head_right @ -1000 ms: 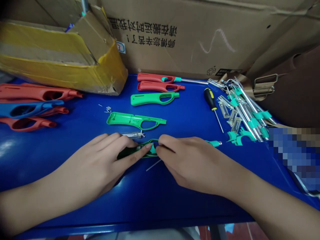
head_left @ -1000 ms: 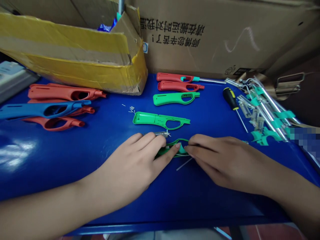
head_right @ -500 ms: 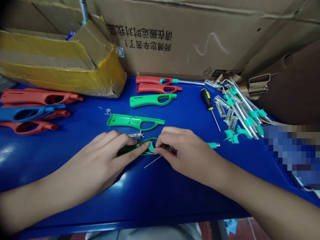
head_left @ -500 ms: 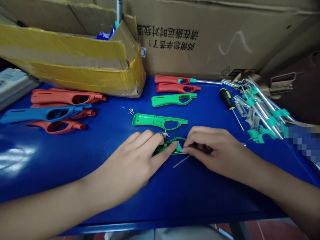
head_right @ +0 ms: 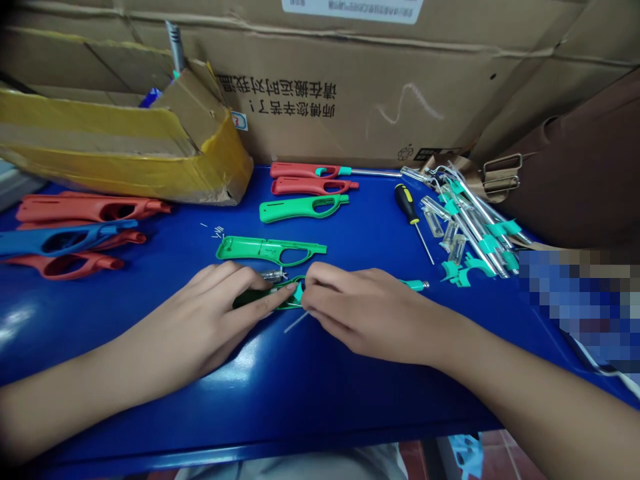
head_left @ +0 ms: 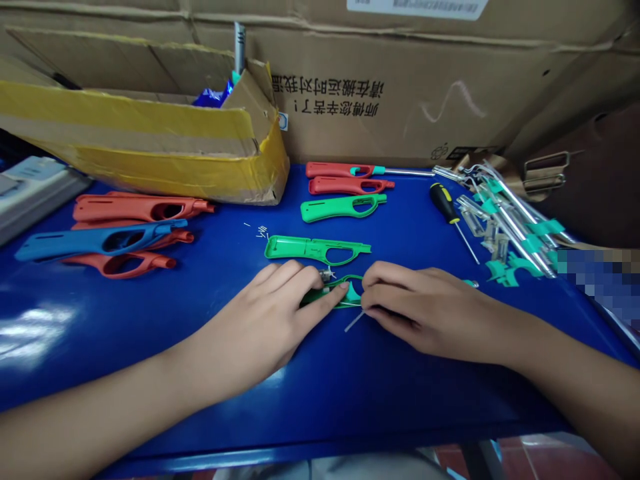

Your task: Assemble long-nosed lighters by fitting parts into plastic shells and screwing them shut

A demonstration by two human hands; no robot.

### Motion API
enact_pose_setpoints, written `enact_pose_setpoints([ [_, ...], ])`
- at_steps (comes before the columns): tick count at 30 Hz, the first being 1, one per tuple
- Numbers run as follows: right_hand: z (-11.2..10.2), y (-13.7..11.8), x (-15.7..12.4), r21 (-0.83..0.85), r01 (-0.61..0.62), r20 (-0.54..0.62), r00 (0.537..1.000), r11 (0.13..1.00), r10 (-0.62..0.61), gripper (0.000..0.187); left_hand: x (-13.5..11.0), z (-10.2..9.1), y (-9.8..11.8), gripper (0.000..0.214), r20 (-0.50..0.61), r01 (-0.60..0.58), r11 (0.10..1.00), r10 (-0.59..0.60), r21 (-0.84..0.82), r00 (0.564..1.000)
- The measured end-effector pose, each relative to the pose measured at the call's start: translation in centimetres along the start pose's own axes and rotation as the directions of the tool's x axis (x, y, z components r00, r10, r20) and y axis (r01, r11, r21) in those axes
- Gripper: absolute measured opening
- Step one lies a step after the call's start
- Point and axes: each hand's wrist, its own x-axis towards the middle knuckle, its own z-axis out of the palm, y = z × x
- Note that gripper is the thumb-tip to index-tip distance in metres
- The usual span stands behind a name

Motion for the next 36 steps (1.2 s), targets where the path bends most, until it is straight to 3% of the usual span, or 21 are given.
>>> enact_pose_setpoints([
  [6,-0.4,-0.2,0.3,0.214,-0.111,-0.036,0.992,0.971,0.121,0.007,0.2,-0.1,0.0,0.058,-0.015,0.004,1.0,-0.004,-0.026,1.0],
  [16,-0.8,-0.3,0.2,0.327,-0.196,-0.046,0.974,0.925,0.223,0.021,0.1,0.0,0.2,0.047,-0.088,0.007,0.979,-0.026,-0.203,0.996],
  [20,-0.7,-0.2,0.4,0.291,-0.168,-0.049,0.981,0.942,0.19,0.022,0.0,-0.1,0.4,0.037,-0.103,-0.022,0.963,-0.006,-0.269,0.995],
  [28,-0.3,0.6,0.1,0.105,-0.022,-0.008,1.0,0.994,0.023,0.013,0.0,0.6,0.1,0.042,-0.082,-0.012,0.94,-0.017,-0.342,0.996],
  [36,-0.3,0.8,-0.1,0.007,0.0,0.022,1.0,1.0,-0.001,0.014,0.0,0.9,0.1,0.042,-0.102,-0.014,0.897,-0.035,-0.442,0.994],
])
